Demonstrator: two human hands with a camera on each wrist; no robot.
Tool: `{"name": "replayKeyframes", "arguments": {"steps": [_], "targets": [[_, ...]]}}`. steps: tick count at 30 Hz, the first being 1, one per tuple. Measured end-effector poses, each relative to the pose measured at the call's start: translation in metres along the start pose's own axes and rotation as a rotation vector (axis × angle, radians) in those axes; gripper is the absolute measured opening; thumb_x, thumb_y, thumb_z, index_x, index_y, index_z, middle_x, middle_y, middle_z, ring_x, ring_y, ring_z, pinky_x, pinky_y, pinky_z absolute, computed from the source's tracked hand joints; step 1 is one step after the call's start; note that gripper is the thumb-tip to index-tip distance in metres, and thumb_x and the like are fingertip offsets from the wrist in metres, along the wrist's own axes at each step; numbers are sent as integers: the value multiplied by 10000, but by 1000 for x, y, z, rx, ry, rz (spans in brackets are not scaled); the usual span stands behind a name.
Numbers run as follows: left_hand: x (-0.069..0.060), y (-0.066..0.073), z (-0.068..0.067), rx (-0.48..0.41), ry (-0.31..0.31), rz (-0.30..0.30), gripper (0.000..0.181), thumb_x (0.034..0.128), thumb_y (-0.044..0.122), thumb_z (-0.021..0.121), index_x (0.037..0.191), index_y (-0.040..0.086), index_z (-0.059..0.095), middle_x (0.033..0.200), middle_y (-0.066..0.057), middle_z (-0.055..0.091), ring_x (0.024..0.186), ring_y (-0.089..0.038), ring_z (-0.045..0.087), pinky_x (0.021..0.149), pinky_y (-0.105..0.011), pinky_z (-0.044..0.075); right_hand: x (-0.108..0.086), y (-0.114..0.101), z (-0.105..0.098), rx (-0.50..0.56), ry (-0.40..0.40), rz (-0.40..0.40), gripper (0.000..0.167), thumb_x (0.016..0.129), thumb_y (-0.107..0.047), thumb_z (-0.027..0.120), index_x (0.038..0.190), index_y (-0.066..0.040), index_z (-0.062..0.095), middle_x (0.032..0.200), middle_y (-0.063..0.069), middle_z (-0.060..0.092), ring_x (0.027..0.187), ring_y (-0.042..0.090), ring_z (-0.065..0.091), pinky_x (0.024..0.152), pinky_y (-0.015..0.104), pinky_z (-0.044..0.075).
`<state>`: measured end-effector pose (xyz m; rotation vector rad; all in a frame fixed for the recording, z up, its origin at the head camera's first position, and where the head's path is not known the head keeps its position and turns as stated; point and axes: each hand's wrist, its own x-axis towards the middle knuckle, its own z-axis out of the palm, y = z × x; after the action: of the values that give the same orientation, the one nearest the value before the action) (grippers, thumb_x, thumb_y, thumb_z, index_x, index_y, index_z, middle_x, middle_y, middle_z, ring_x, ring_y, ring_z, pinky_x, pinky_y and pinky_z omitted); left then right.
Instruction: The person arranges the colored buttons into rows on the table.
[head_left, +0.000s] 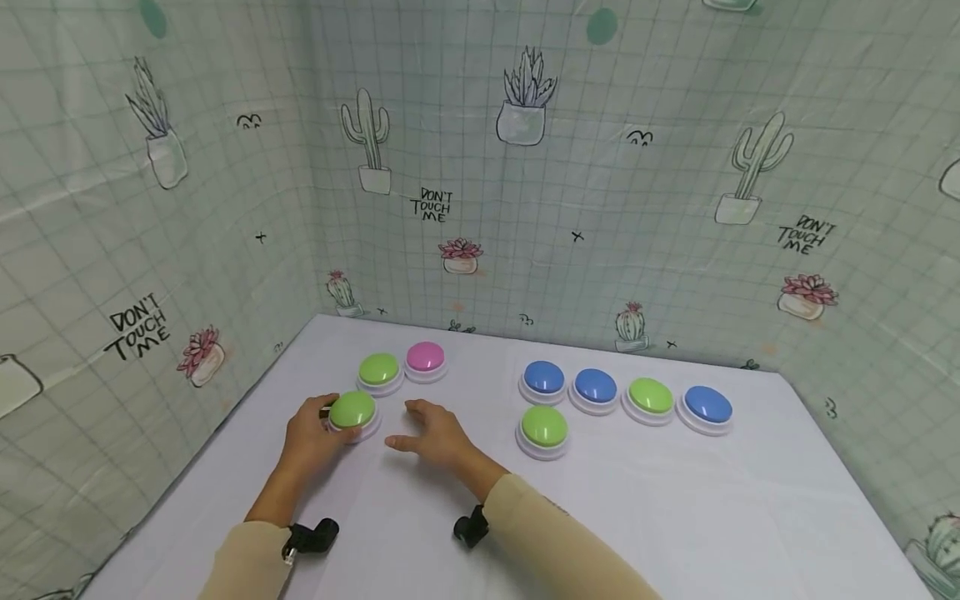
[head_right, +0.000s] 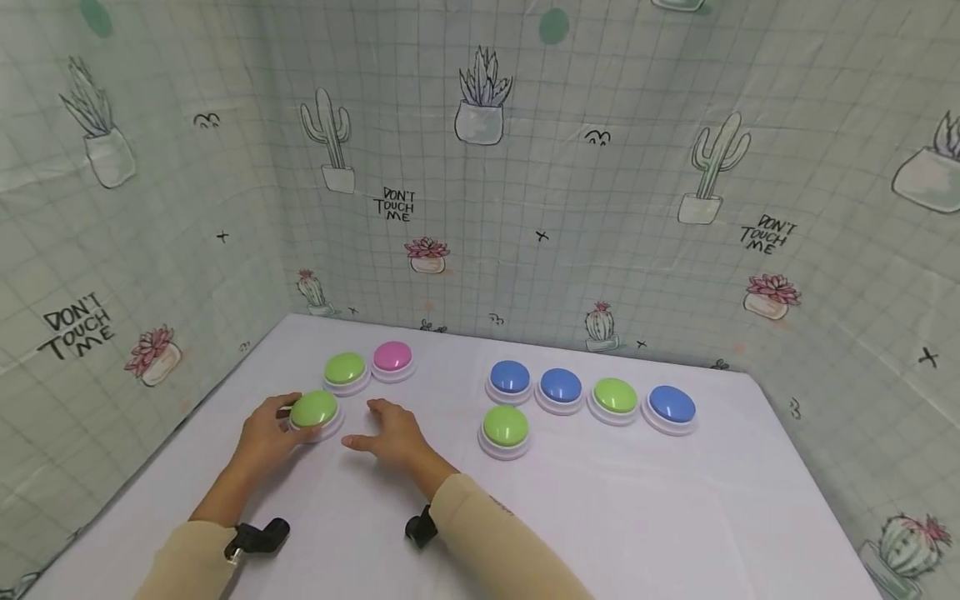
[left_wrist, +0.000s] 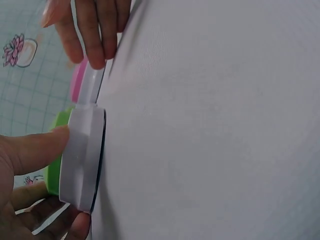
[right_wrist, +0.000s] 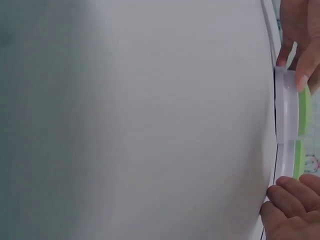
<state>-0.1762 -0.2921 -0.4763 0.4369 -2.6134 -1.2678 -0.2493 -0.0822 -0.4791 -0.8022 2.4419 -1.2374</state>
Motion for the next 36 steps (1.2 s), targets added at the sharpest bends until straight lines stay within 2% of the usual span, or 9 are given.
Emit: {"name": "replayKeyframes", "arguments": {"steps": [4, 10, 14, 18, 21, 28, 36], "targets": [[1, 1, 0, -5, -30, 9, 701, 863, 37, 829, 1444, -139, 478, 1398, -357, 516, 1256, -505, 538, 1051, -616, 486, -1, 2, -6, 28, 12, -13, 719, 923, -306, 835, 1509, -21, 532, 1521, 150, 573, 1453, 320, 485, 1220, 475, 378], [-1, 3, 10, 11, -70, 45, 692, 815, 61, 898, 1407, -80, 569, 1355, -273, 578, 1194, -428, 577, 963, -541, 547, -1, 10, -8, 8, 22, -3, 706, 932, -303, 825, 1506, -15, 533, 1512, 159, 579, 1454, 335, 481, 1217, 488, 380], [-3, 8, 19, -6, -95, 91, 673, 771, 62, 932, 1357, -68, 629, 1316, -253, 636, 1197, -428, 618, 989, -531, 565, -3, 12, -9, 2, 30, 0, 688, 922, -262, 836, 1492, -8, 544, 1496, 164, 592, 1445, 349, 486, 1215, 507, 379], [-6, 13, 25, -67, -134, 123, 645, 733, 28, 947, 1310, -57, 670, 1325, -256, 666, 1217, -439, 649, 1028, -503, 562, -5, 14, -10, -24, 38, -24, 673, 890, -192, 863, 1465, -3, 571, 1465, 151, 620, 1413, 339, 522, 1208, 504, 387], [-8, 17, 28, -115, -164, 115, 633, 725, -2, 943, 1300, -48, 683, 1328, -253, 672, 1198, -446, 670, 1016, -494, 570, -5, 15, -10, -35, 39, -38, 649, 868, -156, 880, 1434, -3, 603, 1439, 138, 641, 1394, 329, 543, 1202, 499, 396], [-11, 22, 31, -140, -198, 80, 674, 738, -20, 931, 1349, -70, 651, 1372, -275, 643, 1197, -448, 673, 1000, -474, 581, -7, 18, -14, -12, 40, -51, 603, 835, -141, 904, 1374, -25, 660, 1368, 108, 694, 1360, 312, 572, 1199, 500, 395], [-15, 24, 38, -164, -188, 79, 648, 745, -57, 912, 1338, -93, 653, 1351, -278, 657, 1176, -419, 690, 970, -414, 598, -12, 21, -20, -39, 44, -52, 616, 805, -117, 925, 1356, -15, 667, 1351, 111, 705, 1346, 298, 596, 1191, 472, 416]]}}
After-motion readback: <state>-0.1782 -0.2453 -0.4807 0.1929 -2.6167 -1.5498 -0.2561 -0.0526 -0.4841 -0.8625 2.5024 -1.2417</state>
